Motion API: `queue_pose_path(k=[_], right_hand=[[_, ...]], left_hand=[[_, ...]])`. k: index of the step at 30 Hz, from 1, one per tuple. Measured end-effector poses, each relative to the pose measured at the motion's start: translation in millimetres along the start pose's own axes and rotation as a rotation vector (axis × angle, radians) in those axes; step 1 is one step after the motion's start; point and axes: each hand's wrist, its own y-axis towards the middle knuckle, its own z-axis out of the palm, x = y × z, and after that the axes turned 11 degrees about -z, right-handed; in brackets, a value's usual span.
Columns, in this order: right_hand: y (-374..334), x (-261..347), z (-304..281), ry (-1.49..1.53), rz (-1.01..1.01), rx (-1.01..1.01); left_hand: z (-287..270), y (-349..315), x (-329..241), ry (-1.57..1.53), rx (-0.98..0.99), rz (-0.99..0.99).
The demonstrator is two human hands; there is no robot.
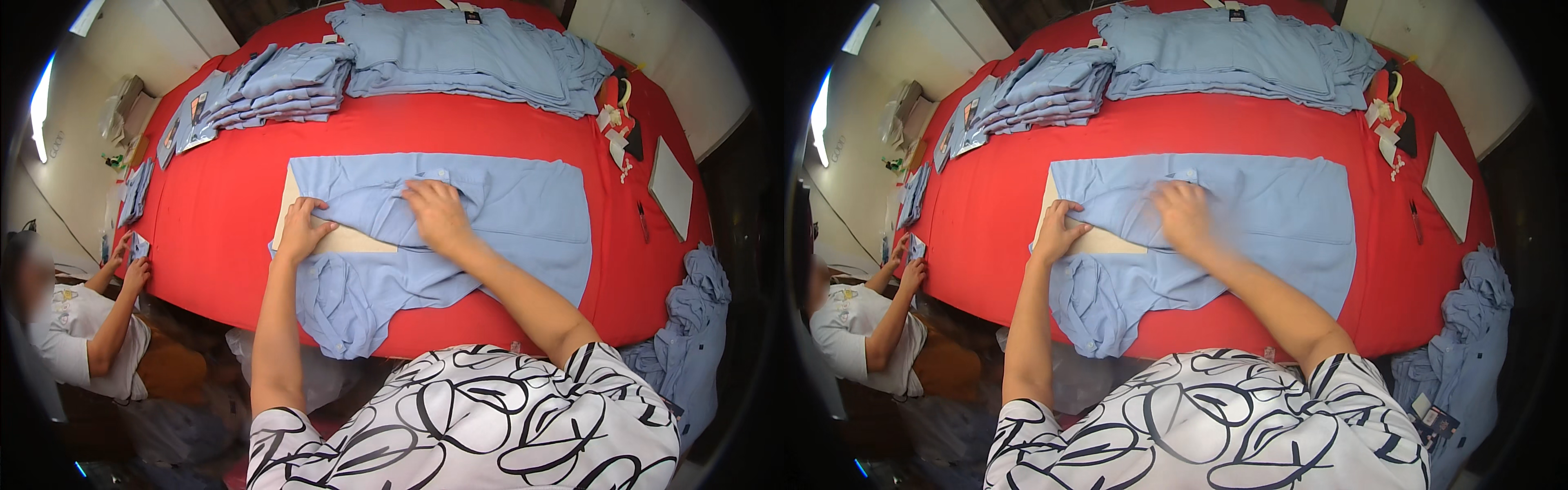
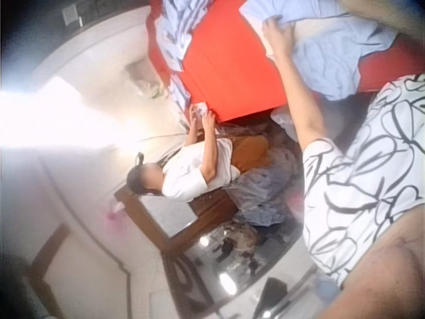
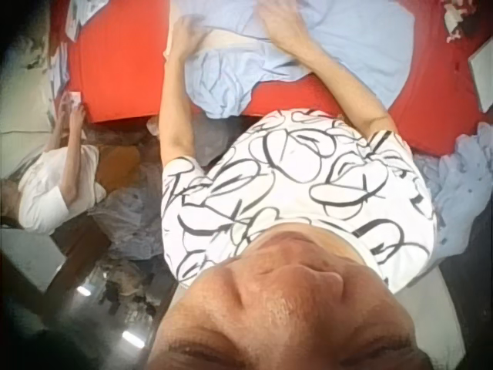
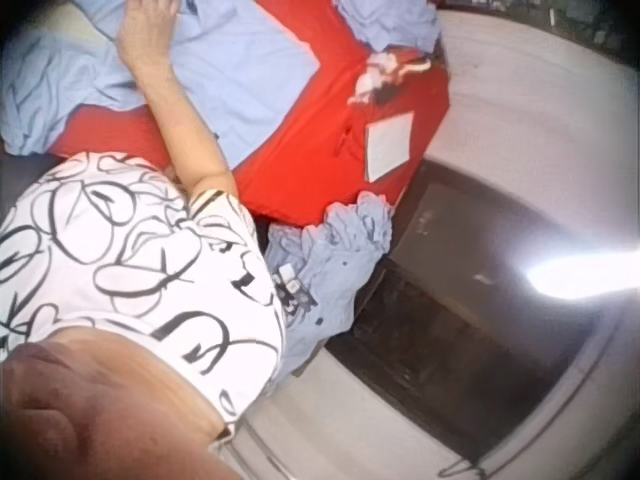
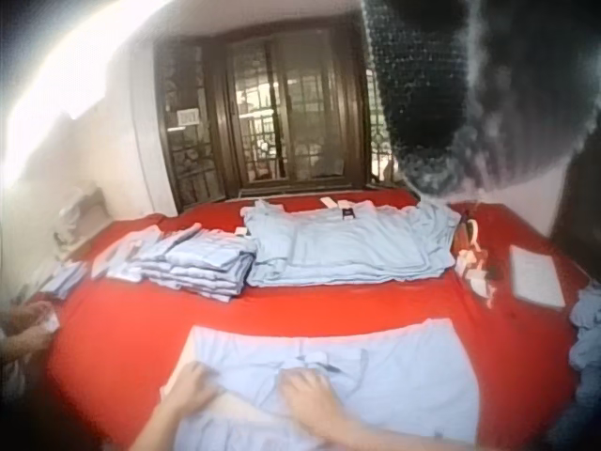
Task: The person folds collared shirts on a red tabletop using a cardboard folding template, smoothing the fabric and attaching tags by hand before placing them in a stack.
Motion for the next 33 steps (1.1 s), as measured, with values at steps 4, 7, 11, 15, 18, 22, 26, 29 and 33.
queue_pose_path(k=[4, 7, 11, 15, 18, 22, 26, 29, 33], right_hand=[[-11.5, -12.4, 2.8, 0.053, -0.095, 0.095], [9.8, 51.0, -27.1, 0.295, -0.161, 0.18], [-16.8, 114.4, -15.9, 0.622, -0.433, 0.433], [-2.7, 122.6, 7.6, 0.797, -0.537, 0.794], [55.9, 87.9, 27.7, 1.003, -0.303, 0.709], [120.3, -42.5, 9.4, 0.479, 0.328, -0.158], [49.5, -67.2, -67.1, 0.457, 0.386, -0.065], [-38.7, -34.6, -135.7, 0.412, 0.408, 0.062], [-140.5, 27.0, -180.6, 0.164, 0.496, 0.313]], left_hand=[[-0.9, 0.1, 0.9, 0.088, -0.033, 0.005], [-7.5, -4.8, 6.3, 0.139, -0.031, -0.011], [-21.0, 10.5, -0.9, 0.141, 0.185, -0.102], [-38.2, 28.0, 16.0, -0.097, 0.423, -0.255], [-44.7, 39.9, 9.3, -0.252, 0.545, -0.348], [-47.0, 42.3, 23.2, -0.572, 0.462, -0.606], [-47.8, 24.8, 17.7, -0.305, 0.377, -0.521], [-44.8, 27.3, 8.3, -0.161, 0.414, -0.366], [-25.9, 22.2, -18.1, 0.107, 0.168, -0.204]])
